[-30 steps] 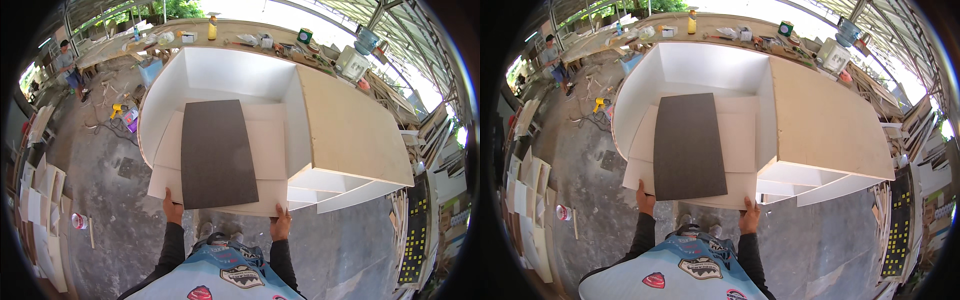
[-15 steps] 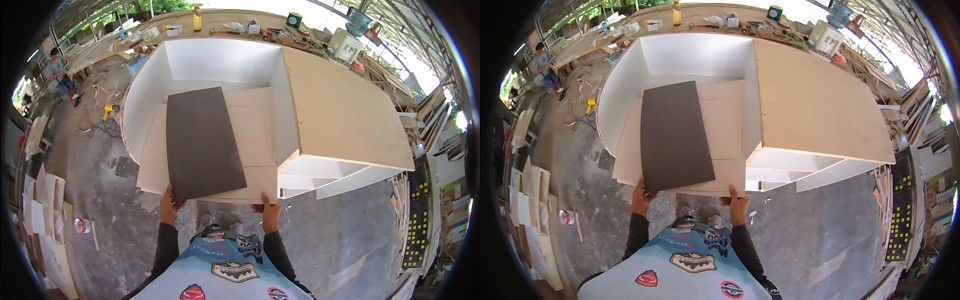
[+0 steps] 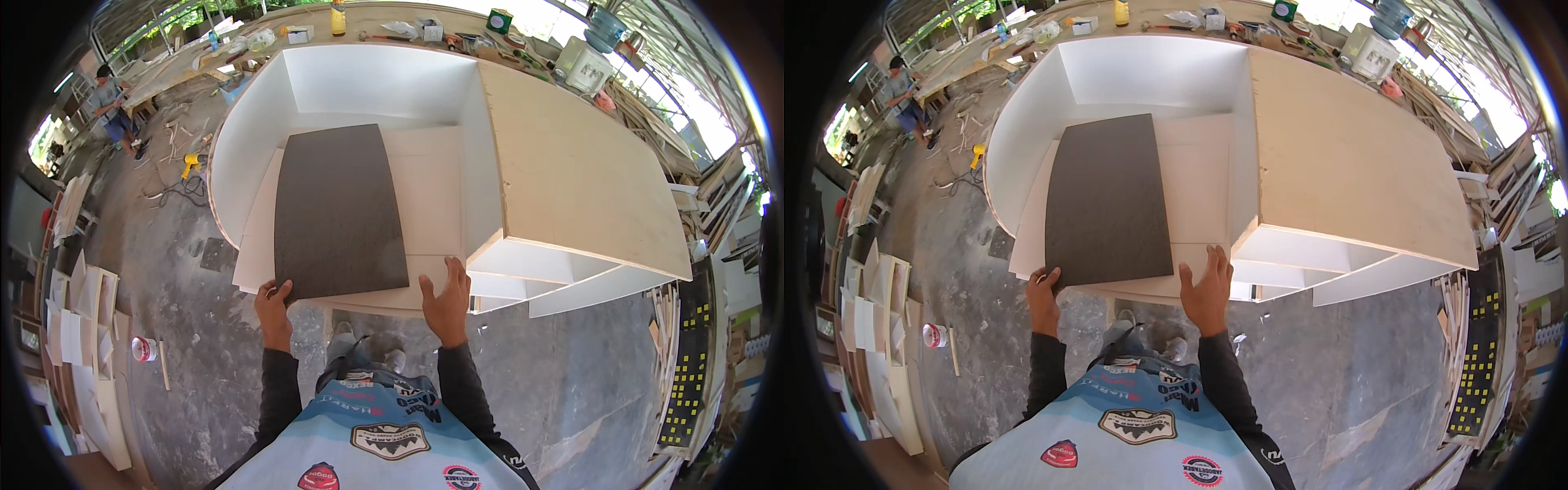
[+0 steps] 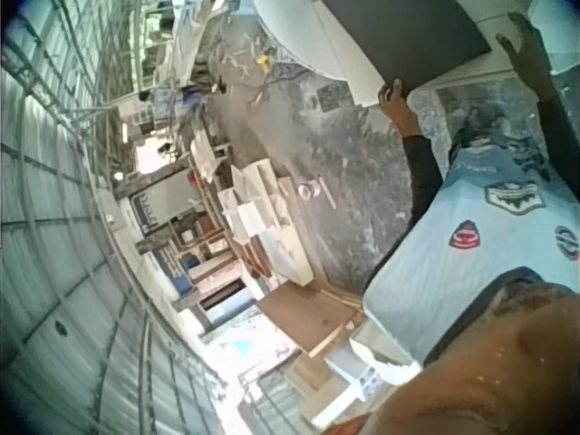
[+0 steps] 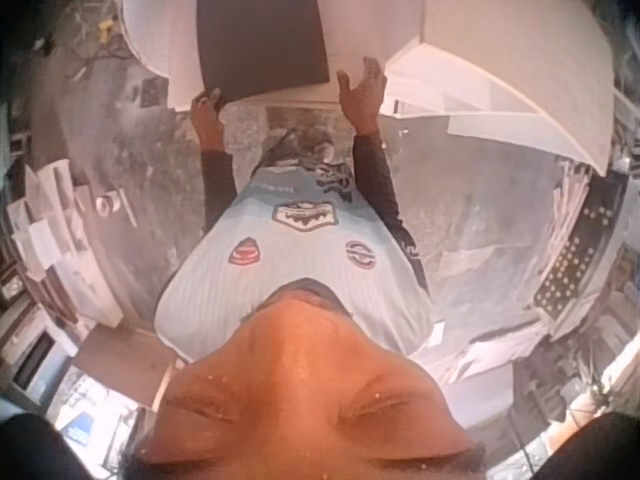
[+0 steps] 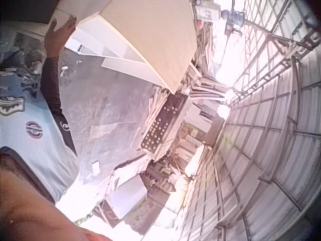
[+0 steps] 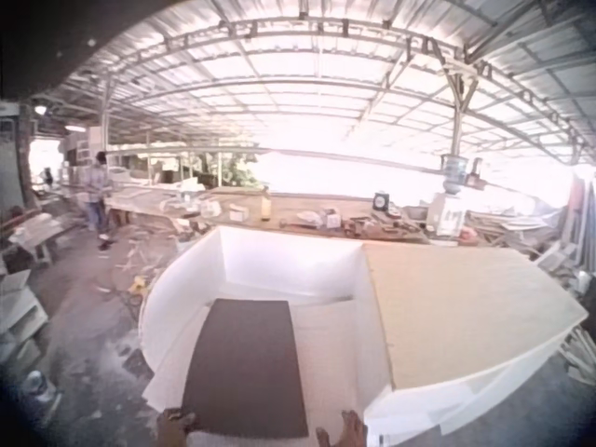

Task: The person places white and textured laminate panels into a wooden cabinet frame to check the fit. By hand, the person then gathers a small brush and a container of adhesive, applying the liquid to the edges of the cabinet and panels before re-inserting them into the frame.

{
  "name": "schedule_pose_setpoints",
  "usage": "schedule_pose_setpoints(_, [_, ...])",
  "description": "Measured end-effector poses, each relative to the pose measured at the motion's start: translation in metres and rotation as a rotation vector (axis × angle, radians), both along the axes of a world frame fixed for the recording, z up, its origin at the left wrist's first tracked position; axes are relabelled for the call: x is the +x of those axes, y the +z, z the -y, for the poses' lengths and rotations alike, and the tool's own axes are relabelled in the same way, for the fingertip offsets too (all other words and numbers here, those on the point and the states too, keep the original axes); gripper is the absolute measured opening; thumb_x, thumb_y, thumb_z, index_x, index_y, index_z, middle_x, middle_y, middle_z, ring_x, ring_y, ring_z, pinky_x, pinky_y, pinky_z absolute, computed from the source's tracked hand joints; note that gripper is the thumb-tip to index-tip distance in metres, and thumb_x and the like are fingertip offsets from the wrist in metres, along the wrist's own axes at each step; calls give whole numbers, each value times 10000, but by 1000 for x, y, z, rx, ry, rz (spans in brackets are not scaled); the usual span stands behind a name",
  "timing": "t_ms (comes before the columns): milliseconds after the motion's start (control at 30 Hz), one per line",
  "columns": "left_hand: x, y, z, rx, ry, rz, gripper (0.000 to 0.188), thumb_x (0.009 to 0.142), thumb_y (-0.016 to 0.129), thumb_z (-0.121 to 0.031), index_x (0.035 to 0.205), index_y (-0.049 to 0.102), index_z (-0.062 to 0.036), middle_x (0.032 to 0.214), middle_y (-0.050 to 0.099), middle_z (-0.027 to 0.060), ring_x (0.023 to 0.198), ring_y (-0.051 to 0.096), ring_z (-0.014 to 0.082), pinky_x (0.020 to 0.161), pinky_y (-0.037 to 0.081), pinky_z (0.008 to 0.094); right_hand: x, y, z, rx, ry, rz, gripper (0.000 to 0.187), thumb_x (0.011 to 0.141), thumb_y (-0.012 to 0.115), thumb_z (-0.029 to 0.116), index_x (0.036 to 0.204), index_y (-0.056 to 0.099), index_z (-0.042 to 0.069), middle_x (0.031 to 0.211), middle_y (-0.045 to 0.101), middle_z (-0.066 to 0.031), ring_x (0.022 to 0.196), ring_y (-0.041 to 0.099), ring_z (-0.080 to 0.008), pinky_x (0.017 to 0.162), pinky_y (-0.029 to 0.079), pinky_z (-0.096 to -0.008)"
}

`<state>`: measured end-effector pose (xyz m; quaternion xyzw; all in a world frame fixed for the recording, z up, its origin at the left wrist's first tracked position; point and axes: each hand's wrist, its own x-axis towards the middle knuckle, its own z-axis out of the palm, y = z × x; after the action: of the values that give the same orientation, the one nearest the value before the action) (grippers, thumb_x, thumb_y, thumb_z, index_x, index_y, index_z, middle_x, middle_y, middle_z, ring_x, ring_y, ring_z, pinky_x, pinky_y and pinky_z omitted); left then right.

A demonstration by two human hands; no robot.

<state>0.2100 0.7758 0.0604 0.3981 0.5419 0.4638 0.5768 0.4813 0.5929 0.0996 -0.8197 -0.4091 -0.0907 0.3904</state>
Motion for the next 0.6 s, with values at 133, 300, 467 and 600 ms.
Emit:
schedule_pose_setpoints(133, [-6,4,-34,-22,-264,184,409,895,675,-39,1289,567,-32,1011,688,53,821,644,135,657,507,278,-7,-6,-44,5,46,-468,590,890,677,275,1319,462,-68,1169,605,-253,973,640,-369,885,500,-417])
schedule_pose_setpoints(300, [-5,10,-39,-84,-460,353,497,918,639,-27,1395,499,-16,1188,671,58,967,656,137,800,539,291,-14,-3,-60,129,201,-1060,479,890,701,166,1265,531,-79,1045,677,-125,923,659,-205,824,517,-318])
schedule_pose_setpoints(467, [-5,5,-15,-43,-477,512,471,972,576,-69,1423,461,6,1316,600,82,1218,556,178,1031,452,357,-17,72,-52,342,395,-889,344,872,697,37,1189,611,-65,1013,694,-76,894,632,-123,803,506,-263])
schedule_pose_setpoints(600, [13,11,-14,-38,-562,470,429,1015,548,-227,1363,524,21,1080,665,38,991,619,141,835,497,308,-21,143,-14,389,187,-450,284,805,722,-48,1087,695,-37,902,702,-60,821,609,-107,745,498,-260])
